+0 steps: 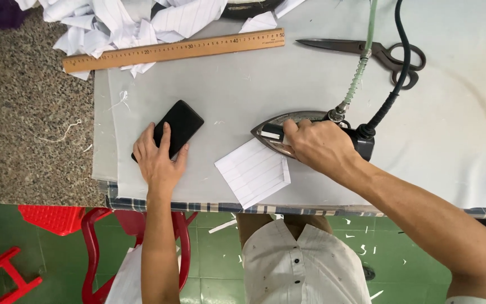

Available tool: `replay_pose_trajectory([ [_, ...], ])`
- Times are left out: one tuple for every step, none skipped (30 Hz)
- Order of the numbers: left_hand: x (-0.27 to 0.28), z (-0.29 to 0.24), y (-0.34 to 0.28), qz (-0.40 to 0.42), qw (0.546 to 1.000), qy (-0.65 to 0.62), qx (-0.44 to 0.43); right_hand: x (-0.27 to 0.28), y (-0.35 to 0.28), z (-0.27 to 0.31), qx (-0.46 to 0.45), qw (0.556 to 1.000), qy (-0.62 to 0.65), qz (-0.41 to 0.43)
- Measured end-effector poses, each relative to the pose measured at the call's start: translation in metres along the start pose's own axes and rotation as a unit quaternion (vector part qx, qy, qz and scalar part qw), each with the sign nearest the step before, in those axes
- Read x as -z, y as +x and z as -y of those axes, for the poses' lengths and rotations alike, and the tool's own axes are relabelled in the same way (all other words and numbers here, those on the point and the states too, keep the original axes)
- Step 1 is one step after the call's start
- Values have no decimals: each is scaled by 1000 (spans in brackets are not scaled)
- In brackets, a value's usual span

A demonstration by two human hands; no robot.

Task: Ironing and folding the edges of a small white fabric piece on a work table in an alterations studio.

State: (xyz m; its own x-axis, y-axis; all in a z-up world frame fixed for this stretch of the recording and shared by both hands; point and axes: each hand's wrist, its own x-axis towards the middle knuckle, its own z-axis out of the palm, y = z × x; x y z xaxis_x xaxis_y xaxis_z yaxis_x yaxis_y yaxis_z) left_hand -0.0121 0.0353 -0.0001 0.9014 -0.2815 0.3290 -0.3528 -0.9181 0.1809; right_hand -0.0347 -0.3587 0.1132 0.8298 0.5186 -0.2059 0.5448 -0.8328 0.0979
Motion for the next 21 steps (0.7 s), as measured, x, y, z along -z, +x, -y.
replay_pose_trajectory([
  [0, 1, -1, 1, 1000, 1, -5, -3, -1, 1, -4, 1000, 2, -2],
  [-1, 3, -2, 5, 1000, -2, -4, -5, -2, 0, -7, 1000, 4, -1],
  [-1, 4, -3, 10, 1000, -4, -3, -7, -2, 0, -11, 1000, 5, 0],
  [2, 2, -1, 9, 1000, -5, -9, -6, -2, -1, -16, 1000, 6, -1],
  [5, 0, 0, 10, 1000, -17, -5, -6, -1, -2, -13, 1000, 13, 5],
  [8, -3, 3, 12, 999, -31, -2, -5, -2, -4, -13, 1000, 21, 13],
  [10, -3, 2, 12, 999, -33, -9, 0, -6, -8, -21, 999, 22, 13],
  [11, -2, 3, 34, 999, -34, 4, 5, -10, -13, -28, 999, 23, 13],
  [11, -1, 3, 55, 998, -34, 17, 10, -13, -17, -36, 999, 23, 12],
  [16, 2, 8, 58, 998, -36, 7, 2, -21, -22, -47, 998, 26, 13],
  [22, 4, 12, 86, 994, -72, 7, -7, -29, -26, -84, 996, 30, -19],
  [26, 6, 18, 114, 988, -107, 7, -14, -37, -31, -121, 991, 33, -52],
  [24, 6, 26, 116, 987, -108, -4, -15, -44, -34, -131, 989, 34, -52],
  [23, 7, 34, 131, 982, -132, -17, -17, -50, -38, -180, 982, 44, -46],
  [20, 8, 42, 147, 976, -155, -29, -19, -57, -41, -229, 971, 55, -41],
  [18, -2, 55, 151, 975, -156, -39, -15, -61, -44, -238, 969, 58, -40],
  [15, -11, 66, 162, 969, -168, -84, -11, -65, -46, -278, 958, 67, -12],
  [12, -23, 75, 171, 960, -182, -126, -7, -71, -49, -314, 946, 75, 17],
  [9, -41, 81, 173, 958, -184, -132, -23, -79, -51, -322, 944, 76, 18],
  [7, -60, 85, 167, 943, -197, -212, -39, -88, -54, -341, 938, 68, 8],
  [5, -79, 89, 160, 921, -208, -289, -56, -97, -57, -360, 931, 60, -2],
])
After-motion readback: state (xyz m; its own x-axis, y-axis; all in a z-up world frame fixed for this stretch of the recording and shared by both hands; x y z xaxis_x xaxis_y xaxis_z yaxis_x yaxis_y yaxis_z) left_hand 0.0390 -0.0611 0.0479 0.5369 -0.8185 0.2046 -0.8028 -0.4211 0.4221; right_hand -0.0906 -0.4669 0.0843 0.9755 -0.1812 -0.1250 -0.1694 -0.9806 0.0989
